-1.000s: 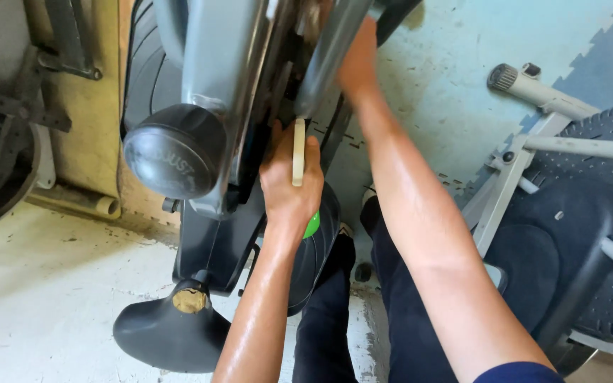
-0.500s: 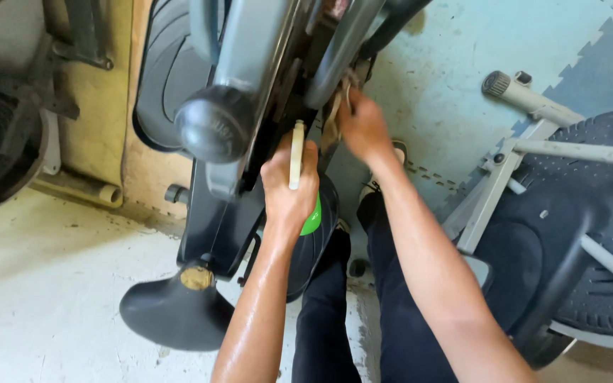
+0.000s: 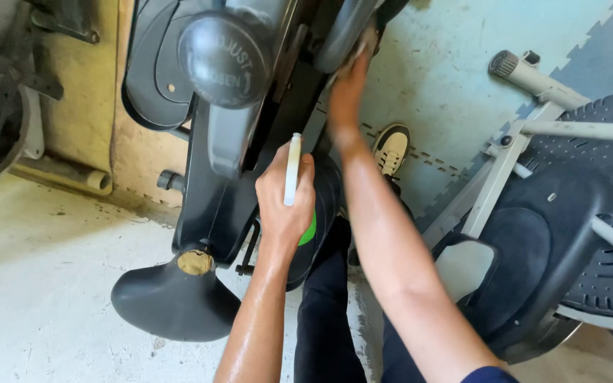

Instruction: Cleaning and wiping down various gym equipment using a spray bottle and cloth.

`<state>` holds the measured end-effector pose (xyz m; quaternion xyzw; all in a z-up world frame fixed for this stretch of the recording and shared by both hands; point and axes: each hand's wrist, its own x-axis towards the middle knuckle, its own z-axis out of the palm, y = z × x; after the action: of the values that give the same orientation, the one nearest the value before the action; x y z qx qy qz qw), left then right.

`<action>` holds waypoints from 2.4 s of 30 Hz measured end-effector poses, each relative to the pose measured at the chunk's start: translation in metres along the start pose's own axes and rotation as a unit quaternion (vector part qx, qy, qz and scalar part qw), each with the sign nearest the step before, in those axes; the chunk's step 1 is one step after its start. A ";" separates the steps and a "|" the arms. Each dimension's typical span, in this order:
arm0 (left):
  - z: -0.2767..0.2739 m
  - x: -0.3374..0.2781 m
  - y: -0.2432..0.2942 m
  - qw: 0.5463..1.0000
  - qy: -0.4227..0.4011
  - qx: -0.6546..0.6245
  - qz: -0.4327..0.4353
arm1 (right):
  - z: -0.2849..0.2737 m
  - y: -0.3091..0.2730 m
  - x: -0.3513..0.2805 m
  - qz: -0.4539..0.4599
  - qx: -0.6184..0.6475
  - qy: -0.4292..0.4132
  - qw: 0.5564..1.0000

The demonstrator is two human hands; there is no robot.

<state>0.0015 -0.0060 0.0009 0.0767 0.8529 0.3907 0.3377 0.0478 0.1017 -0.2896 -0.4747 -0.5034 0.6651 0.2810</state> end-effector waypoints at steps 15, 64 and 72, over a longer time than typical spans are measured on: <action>-0.007 -0.010 -0.018 0.998 0.039 0.011 0.049 | -0.018 0.076 0.052 0.145 0.051 0.045 0.987; -0.099 -0.110 -0.063 0.991 0.070 -0.112 -0.001 | 0.017 -0.118 -0.215 -0.264 -0.466 -0.356 0.766; -0.091 -0.099 -0.037 0.990 0.050 -0.131 -0.035 | -0.012 -0.107 -0.089 -0.199 -0.659 -0.323 0.650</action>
<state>0.0234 -0.1261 0.0681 -0.0174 0.8126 0.4901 0.3150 0.0829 0.0667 -0.1593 -0.1784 -0.9505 0.1976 -0.1603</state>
